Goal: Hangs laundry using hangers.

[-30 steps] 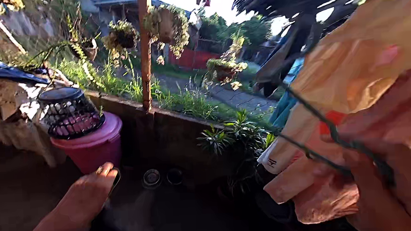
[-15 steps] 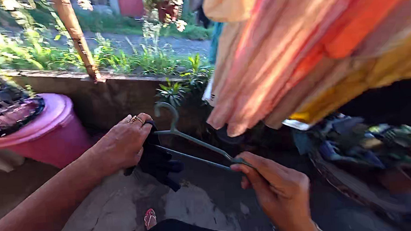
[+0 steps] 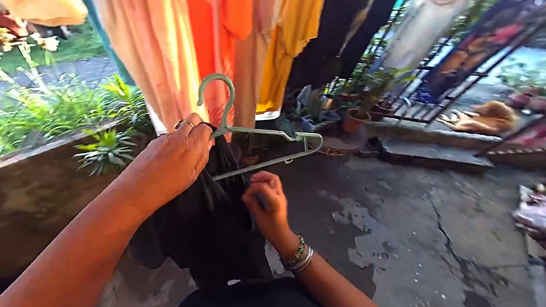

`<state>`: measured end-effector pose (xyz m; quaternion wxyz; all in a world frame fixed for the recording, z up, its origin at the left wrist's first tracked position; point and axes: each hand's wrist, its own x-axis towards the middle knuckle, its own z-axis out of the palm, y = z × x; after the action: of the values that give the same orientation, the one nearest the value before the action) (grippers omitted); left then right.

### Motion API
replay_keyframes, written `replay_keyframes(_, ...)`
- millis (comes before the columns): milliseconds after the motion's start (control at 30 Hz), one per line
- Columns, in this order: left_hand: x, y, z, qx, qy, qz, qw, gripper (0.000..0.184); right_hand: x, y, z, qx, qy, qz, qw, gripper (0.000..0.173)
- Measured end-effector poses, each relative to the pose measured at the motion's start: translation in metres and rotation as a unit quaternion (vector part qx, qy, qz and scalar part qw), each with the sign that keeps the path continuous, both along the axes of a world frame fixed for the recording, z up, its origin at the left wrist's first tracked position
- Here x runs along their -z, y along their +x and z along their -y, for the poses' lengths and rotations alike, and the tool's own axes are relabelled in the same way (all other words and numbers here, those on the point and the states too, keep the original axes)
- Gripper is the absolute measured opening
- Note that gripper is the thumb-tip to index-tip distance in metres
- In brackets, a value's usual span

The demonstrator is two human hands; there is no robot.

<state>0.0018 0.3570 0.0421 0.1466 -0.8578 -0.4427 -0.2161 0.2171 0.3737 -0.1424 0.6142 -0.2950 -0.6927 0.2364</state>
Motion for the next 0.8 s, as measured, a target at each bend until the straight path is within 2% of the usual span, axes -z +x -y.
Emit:
replay_keyframes(100,0.003,0.020,-0.007,0.025,-0.001,-0.013,1.000,0.031,0.006,0.003,-0.008,0.071,0.004,0.195,0.978,0.014)
replay_keyframes(200,0.014,0.013,-0.016,0.064,0.005,0.003,0.998,0.033,0.017,0.026,-0.013,0.134,-0.030,0.299,0.944,0.017)
replay_keyframes(300,0.024,-0.011,-0.021,0.076,0.009,0.016,0.997,0.034,0.027,0.059,-0.015,0.097,-0.139,0.372,0.913,0.025)
replay_keyframes(367,0.031,-0.028,-0.020,0.063,0.004,0.010,0.998,0.035,0.025,0.081,-0.018,0.041,-0.179,0.337,0.923,0.034)
replay_keyframes(467,0.051,-0.051,-0.017,0.036,-0.020,-0.006,0.999,0.041,0.010,0.100,-0.024,-0.003,-0.190,0.209,0.959,0.039)
replay_keyframes(600,0.071,-0.056,0.000,0.007,0.003,-0.021,1.000,0.039,-0.011,0.084,-0.026,-0.006,-0.223,0.127,0.967,0.038)
replay_keyframes(700,0.083,-0.039,0.019,0.002,-0.013,-0.016,1.000,0.030,-0.024,0.052,-0.023,0.004,-0.175,0.145,0.974,0.040)
replay_keyframes(800,0.101,-0.017,0.028,-0.007,-0.008,-0.001,1.000,0.023,-0.028,0.009,-0.011,0.005,-0.105,0.224,0.969,0.036)
